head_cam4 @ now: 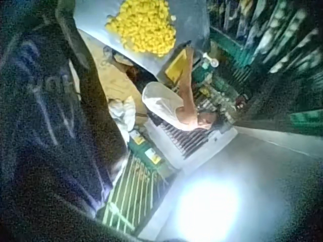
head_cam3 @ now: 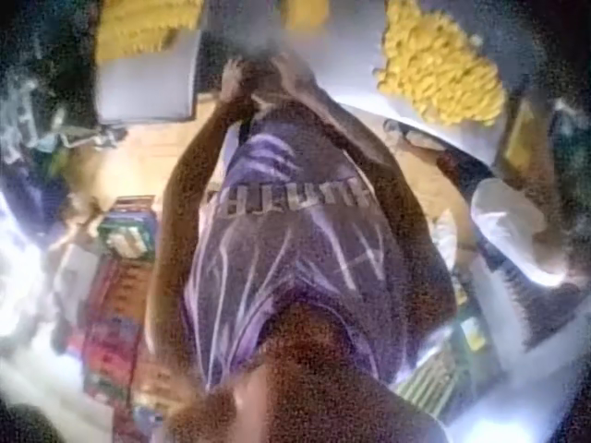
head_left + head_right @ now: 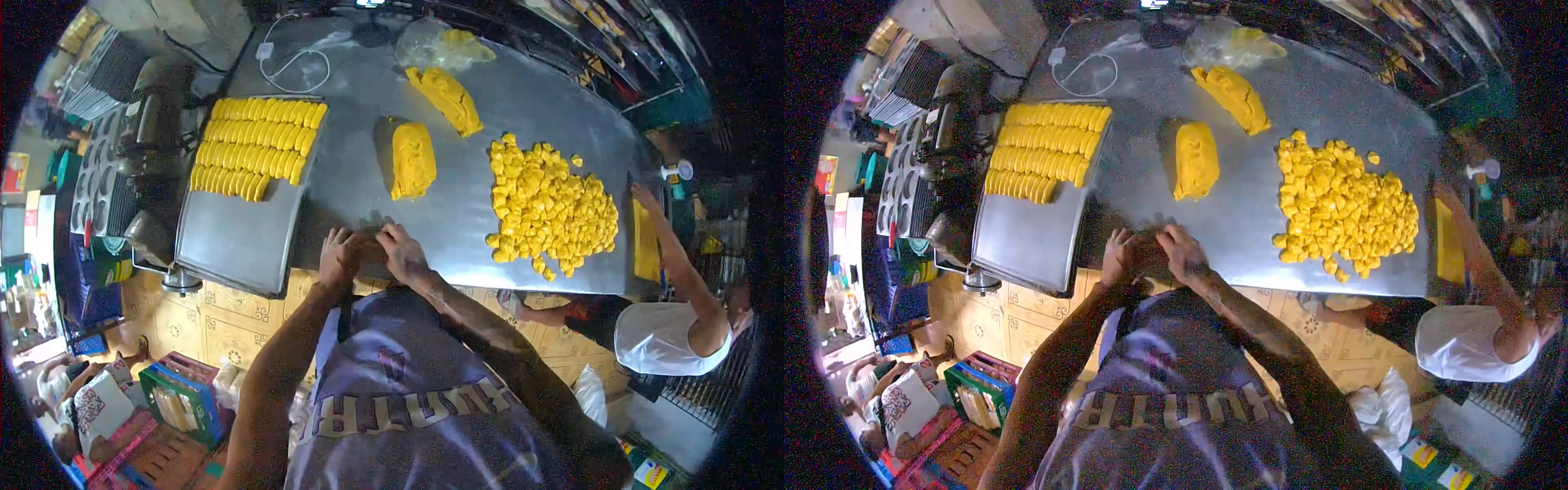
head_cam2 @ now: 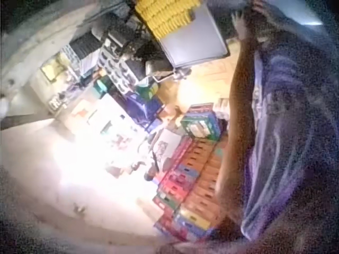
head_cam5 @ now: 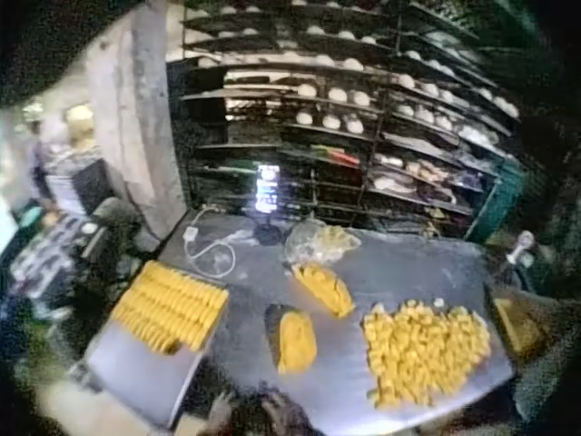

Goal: Forming small pieces of yellow dough into uniform shapes on a production table.

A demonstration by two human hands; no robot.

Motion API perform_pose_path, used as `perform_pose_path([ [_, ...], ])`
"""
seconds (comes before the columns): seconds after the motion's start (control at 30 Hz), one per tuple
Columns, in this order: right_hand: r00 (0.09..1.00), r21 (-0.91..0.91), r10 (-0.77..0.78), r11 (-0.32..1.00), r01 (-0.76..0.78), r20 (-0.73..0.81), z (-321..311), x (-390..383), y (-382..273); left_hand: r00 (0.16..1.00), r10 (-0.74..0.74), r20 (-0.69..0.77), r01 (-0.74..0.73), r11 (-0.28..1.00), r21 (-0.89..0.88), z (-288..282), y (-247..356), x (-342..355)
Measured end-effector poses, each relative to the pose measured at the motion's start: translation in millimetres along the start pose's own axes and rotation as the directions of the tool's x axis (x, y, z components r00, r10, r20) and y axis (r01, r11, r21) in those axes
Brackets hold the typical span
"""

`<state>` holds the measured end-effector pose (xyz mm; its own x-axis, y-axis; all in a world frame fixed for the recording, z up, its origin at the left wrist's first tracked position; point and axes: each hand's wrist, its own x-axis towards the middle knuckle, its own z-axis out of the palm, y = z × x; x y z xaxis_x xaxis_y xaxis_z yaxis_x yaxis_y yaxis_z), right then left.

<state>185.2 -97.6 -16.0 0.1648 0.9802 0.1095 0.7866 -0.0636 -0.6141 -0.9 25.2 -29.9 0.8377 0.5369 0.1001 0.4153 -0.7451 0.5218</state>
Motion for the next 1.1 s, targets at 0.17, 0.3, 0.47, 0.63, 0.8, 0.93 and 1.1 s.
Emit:
perform_pose_path([
  [0.17,0.998,0.044,-0.067,0.997,0.067,0.008,-1.9,-9.2,4.5,0.996,0.085,-0.029,-0.088,0.99,-0.111,-8.5,11.1,0.0],
  [0.3,0.999,0.091,-0.044,0.995,0.043,0.005,-9.5,-11.6,2.3,0.994,-0.071,0.081,0.083,0.985,-0.153,-17.1,20.1,1.7],
  [0.47,0.992,0.236,0.096,0.965,-0.111,0.076,-22.0,-9.8,-4.9,0.983,-0.142,-0.116,0.126,0.983,-0.135,0.2,24.9,1.6],
  [0.63,0.928,0.309,0.373,0.883,-0.354,-0.003,-21.0,-9.0,-15.6,0.992,0.062,-0.114,-0.098,0.931,-0.352,-19.5,-18.9,19.0],
  [0.8,0.814,0.453,0.581,0.724,-0.521,0.006,-4.5,-14.5,-33.3,0.777,-0.355,-0.52,0.149,0.906,-0.397,-93.8,-91.1,28.1],
  [0.93,0.788,0.416,0.615,0.719,-0.556,-0.01,10.6,-24.5,-40.8,0.806,-0.316,-0.501,0.377,0.926,0.023,-128.3,-132.8,44.5],
  [1.1,0.789,0.417,0.612,0.707,-0.571,0.042,5.2,-48.0,-35.0,0.789,-0.412,-0.456,0.462,0.887,-0.003,-119.2,-141.5,44.4],
])
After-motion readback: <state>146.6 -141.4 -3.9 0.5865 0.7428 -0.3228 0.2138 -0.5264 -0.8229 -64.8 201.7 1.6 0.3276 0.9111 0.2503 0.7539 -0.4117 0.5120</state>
